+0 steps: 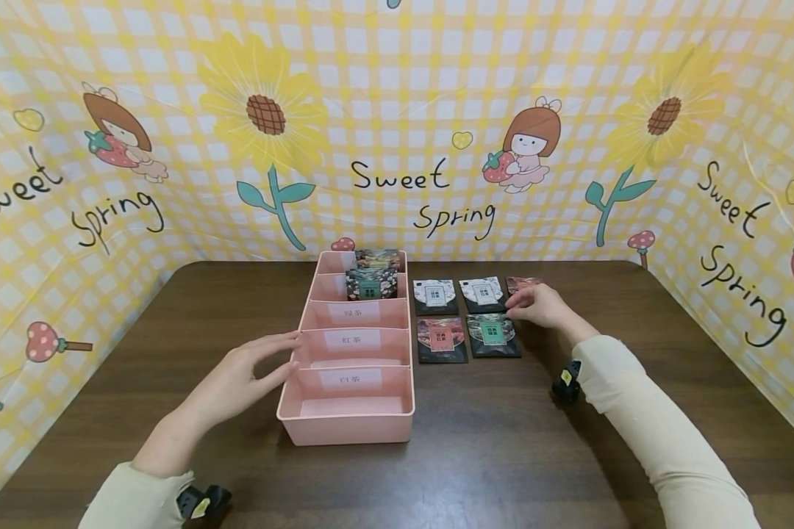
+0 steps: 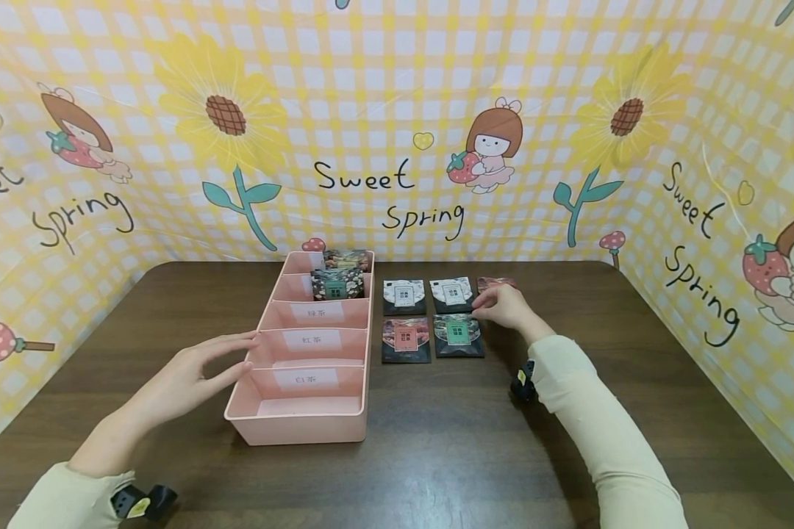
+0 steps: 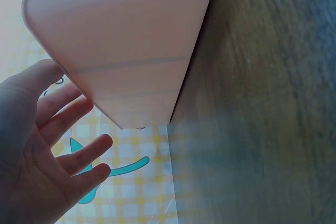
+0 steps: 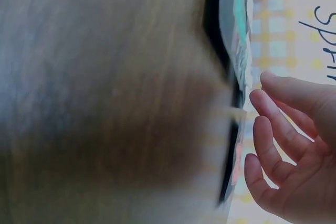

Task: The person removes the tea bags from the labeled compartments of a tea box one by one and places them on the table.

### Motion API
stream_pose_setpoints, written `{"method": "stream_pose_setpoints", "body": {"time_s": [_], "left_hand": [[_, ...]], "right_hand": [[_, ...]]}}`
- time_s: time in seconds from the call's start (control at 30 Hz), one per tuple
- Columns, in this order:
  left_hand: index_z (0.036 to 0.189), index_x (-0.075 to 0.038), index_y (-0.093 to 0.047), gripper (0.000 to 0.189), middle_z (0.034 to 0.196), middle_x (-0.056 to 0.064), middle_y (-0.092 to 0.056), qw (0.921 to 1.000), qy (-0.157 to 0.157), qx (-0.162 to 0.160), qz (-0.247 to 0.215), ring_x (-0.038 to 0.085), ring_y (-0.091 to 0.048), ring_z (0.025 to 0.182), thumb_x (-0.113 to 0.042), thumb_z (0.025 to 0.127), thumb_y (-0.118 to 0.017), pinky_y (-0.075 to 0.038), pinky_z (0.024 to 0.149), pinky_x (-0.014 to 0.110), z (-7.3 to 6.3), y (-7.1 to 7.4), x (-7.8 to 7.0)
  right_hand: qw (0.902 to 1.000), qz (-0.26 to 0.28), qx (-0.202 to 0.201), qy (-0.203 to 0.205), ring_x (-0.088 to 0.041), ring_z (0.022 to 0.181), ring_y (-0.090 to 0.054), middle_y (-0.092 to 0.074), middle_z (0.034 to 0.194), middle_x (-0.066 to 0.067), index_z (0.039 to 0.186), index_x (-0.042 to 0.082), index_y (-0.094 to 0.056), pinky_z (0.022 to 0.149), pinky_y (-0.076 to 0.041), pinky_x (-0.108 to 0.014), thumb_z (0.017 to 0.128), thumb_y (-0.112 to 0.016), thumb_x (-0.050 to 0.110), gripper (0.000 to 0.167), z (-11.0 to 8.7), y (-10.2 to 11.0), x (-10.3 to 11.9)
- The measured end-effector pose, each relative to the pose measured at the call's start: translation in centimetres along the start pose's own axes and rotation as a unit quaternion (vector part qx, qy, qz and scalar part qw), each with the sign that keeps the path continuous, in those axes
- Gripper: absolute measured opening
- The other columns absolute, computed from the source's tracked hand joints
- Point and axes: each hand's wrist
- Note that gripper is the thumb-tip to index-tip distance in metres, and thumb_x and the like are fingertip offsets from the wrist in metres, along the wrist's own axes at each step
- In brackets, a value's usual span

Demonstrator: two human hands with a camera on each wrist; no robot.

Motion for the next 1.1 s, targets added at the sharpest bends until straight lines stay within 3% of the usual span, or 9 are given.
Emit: {"method": "stream_pose_setpoints", "body": {"time_s": [0.2,0.43,0.7,1.1], "left_hand": [[0.123,-0.009,-0.061,0.037,0.13,0.01,-0.059,1.0,-0.002,-0.001,0.002,0.031,-0.054,0.121,-0.023,0.089,-0.063,-0.042,0.098,0.048,0.0,0.0,0.0],[0.123,-0.01,-0.06,0.037,0.13,0.011,-0.059,1.0,-0.003,-0.001,0.002,0.032,-0.055,0.12,-0.023,0.089,-0.063,-0.042,0.098,0.049,0.0,0.0,0.0],[0.124,-0.009,-0.06,0.037,0.13,0.011,-0.059,1.0,-0.001,0.002,0.001,0.031,-0.054,0.12,-0.024,0.089,-0.063,-0.043,0.098,0.049,0.0,0.0,0.0],[0.122,-0.009,-0.061,0.035,0.129,0.011,-0.06,0.9999,-0.011,-0.01,-0.001,0.032,-0.054,0.12,-0.022,0.089,-0.064,-0.042,0.097,0.049,0.0,-0.2,-0.1]], "right_hand": [[0.9998,0.012,-0.009,0.015,-0.028,0.09,-0.065,-0.069,0.098,-0.019,0.096,-0.002,-0.069,0.083,-0.052,-0.043,0.084,-0.068,0.011,0.018,-0.2,0.2,0.9],[0.9988,0.033,-0.015,0.034,-0.019,0.084,-0.064,-0.069,0.099,-0.019,0.099,-0.003,-0.069,0.074,-0.052,-0.03,0.084,-0.067,0.011,0.02,-0.3,0.5,2.7],[0.9976,0.041,-0.013,0.054,-0.017,0.085,-0.065,-0.071,0.098,-0.016,0.101,-0.002,-0.068,0.076,-0.054,-0.032,0.086,-0.066,0.013,0.021,-0.2,0.8,4.9],[0.9933,0.08,-0.004,0.084,-0.016,0.077,-0.063,-0.071,0.095,-0.014,0.101,0.004,-0.069,0.068,-0.05,-0.025,0.087,-0.066,0.017,0.019,0.3,0.8,8.1]]}}
Point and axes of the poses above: each hand's wrist, its own z-axis towards the middle knuckle, its own y-axis out of the back of the hand, x = y × z
